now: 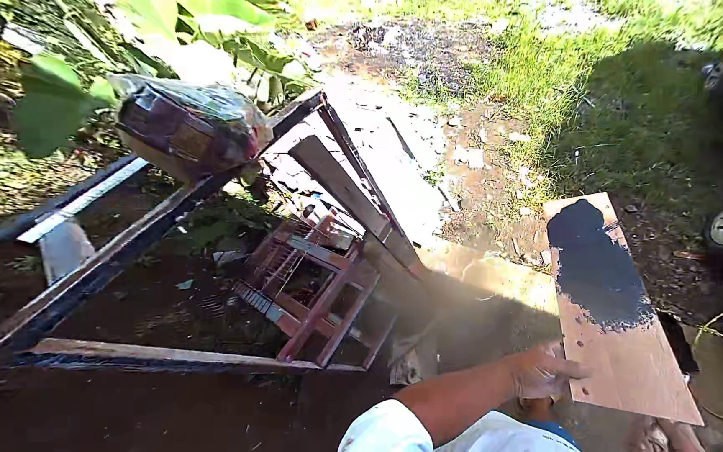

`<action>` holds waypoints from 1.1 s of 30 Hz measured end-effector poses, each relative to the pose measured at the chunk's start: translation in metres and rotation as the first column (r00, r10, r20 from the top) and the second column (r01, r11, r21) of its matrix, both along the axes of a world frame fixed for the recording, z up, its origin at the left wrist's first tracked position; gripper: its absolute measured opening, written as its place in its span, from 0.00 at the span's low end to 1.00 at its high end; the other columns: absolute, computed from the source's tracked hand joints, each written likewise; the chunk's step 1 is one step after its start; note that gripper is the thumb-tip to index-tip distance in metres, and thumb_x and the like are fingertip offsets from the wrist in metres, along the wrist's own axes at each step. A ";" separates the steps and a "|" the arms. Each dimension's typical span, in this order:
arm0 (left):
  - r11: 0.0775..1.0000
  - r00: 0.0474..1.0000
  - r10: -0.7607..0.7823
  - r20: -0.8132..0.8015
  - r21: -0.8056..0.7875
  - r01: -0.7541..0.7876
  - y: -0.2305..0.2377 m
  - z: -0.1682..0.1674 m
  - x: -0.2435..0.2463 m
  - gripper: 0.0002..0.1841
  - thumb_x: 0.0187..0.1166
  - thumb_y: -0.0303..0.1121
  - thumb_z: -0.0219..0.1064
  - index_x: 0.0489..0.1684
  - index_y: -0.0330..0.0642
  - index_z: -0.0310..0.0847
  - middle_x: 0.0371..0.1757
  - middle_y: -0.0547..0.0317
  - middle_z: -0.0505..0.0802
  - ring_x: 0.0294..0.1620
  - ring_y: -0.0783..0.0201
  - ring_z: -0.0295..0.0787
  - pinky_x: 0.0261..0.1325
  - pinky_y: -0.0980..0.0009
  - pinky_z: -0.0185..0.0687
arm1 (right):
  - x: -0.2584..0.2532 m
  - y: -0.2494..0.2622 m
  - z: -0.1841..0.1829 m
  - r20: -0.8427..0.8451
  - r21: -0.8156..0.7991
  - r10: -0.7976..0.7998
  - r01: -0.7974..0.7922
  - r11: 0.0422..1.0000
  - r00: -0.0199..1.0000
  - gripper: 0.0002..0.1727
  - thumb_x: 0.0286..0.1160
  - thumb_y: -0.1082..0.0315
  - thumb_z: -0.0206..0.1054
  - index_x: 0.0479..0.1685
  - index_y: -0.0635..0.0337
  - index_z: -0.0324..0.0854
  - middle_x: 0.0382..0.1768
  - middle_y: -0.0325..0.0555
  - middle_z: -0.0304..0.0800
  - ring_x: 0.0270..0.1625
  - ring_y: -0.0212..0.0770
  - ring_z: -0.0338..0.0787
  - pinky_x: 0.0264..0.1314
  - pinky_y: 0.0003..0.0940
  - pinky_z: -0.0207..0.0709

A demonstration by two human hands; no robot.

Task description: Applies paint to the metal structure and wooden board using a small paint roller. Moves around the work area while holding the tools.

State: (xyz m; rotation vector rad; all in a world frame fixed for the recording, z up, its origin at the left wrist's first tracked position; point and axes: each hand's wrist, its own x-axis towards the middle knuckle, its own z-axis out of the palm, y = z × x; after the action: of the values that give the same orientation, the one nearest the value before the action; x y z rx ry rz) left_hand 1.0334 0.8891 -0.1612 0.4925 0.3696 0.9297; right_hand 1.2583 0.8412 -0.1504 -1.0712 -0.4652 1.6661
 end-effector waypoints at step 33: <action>-0.567 -0.432 0.823 -0.368 -0.514 -0.644 0.411 -0.061 -0.138 0.13 0.82 0.27 0.56 0.62 0.39 0.73 0.49 0.46 0.95 0.46 0.53 0.95 0.47 0.56 0.92 | -0.440 0.634 -0.034 0.274 -0.172 0.212 -0.264 -0.949 -0.938 0.20 0.86 0.59 0.63 0.65 0.66 0.77 0.49 0.53 0.91 0.45 0.44 0.93 0.55 0.47 0.88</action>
State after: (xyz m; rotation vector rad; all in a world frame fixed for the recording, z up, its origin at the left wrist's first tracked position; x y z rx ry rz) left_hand 0.8952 1.3001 -0.2220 -1.0739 0.8185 2.6067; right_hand 0.8180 1.4750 -0.1842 0.7032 -3.2582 2.8454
